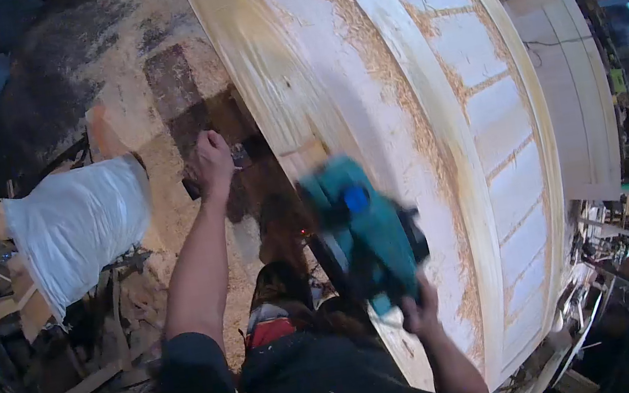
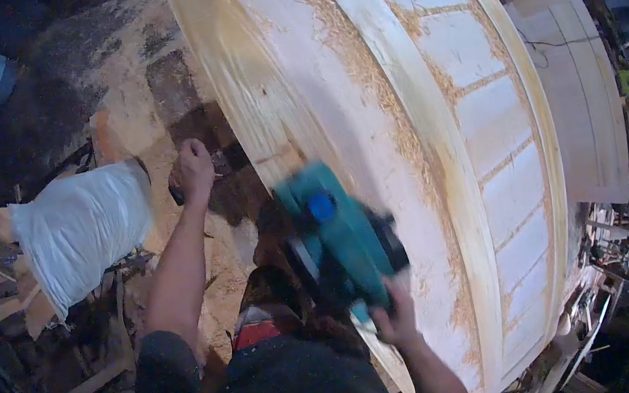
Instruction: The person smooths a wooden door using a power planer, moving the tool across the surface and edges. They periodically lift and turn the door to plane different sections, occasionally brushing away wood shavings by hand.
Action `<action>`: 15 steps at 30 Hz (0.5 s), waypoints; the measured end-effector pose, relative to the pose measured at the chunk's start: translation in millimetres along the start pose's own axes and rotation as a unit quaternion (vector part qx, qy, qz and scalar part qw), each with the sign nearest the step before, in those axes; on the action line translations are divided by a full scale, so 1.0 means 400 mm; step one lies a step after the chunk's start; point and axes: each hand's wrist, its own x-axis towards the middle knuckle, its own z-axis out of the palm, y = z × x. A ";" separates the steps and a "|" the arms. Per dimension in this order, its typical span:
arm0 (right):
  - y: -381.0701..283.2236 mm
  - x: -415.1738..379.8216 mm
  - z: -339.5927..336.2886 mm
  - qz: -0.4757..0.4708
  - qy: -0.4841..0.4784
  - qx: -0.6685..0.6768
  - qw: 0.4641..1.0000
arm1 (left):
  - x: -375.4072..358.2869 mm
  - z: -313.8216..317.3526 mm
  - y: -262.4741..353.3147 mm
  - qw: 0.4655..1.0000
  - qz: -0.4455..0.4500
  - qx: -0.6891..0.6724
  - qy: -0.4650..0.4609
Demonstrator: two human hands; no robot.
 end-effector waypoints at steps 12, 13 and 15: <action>-0.218 0.528 0.173 -0.080 0.042 -0.061 0.994 | -0.007 -0.007 -0.013 0.994 -0.017 0.028 -0.100; -0.276 0.641 0.205 -0.041 0.016 -0.045 0.998 | -0.012 -0.029 -0.013 0.991 -0.012 0.025 -0.134; -0.369 0.870 0.293 -0.086 0.063 -0.021 0.994 | 0.017 -0.042 0.004 0.981 -0.004 0.075 -0.177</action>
